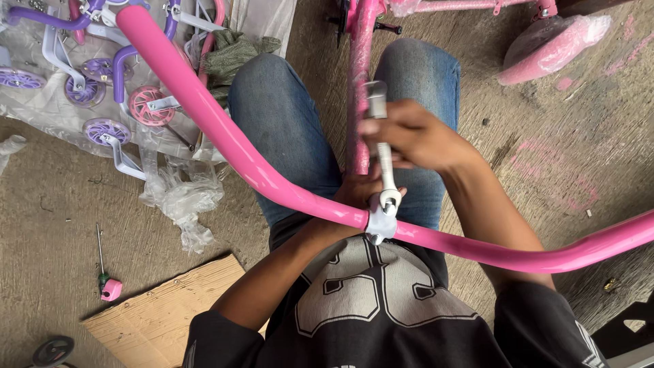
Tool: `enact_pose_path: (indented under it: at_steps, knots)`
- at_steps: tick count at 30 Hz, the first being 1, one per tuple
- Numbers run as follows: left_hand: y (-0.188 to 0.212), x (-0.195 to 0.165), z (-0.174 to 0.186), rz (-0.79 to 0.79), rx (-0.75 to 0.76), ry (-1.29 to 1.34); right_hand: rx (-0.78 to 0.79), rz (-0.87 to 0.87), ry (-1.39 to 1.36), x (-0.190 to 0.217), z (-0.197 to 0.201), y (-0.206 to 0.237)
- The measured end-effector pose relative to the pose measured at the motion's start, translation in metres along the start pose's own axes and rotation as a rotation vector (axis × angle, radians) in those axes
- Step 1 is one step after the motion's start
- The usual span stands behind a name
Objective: The person assembles a pink bicycle handlebar by inserting it into the stem, aligning the clamp, and tightening the bolts with a wrench. They then handle a purple handlebar and other bicycle parts on the floor.
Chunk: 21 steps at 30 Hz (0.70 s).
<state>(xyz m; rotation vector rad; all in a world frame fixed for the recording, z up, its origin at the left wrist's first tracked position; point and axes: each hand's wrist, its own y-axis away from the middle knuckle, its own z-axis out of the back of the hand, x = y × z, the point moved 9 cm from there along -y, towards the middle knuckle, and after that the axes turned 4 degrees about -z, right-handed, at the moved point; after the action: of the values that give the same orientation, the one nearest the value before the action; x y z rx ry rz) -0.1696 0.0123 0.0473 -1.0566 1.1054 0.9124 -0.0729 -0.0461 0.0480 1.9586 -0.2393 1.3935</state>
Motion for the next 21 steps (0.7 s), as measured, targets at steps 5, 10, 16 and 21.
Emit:
enact_pose_path:
  at_steps: [5, 10, 16, 21]
  knots:
    - [-0.001, -0.002, 0.003, -0.004, -0.011, -0.008, -0.296, 0.245, -0.563, -0.03, 0.017, 0.097]
    - [0.0, -0.002, 0.004, 0.02, -0.014, 0.01, -0.28, 0.401, -1.012, -0.063, 0.01, 0.145]
    - [0.001, -0.002, 0.005, 0.033, 0.006, 0.034, 0.018, 0.53, -0.905, -0.039, 0.036, 0.123]
    - [0.0, -0.002, 0.002, -0.005, 0.017, 0.062, 0.061, 0.382, -0.718, -0.029, 0.027, 0.092]
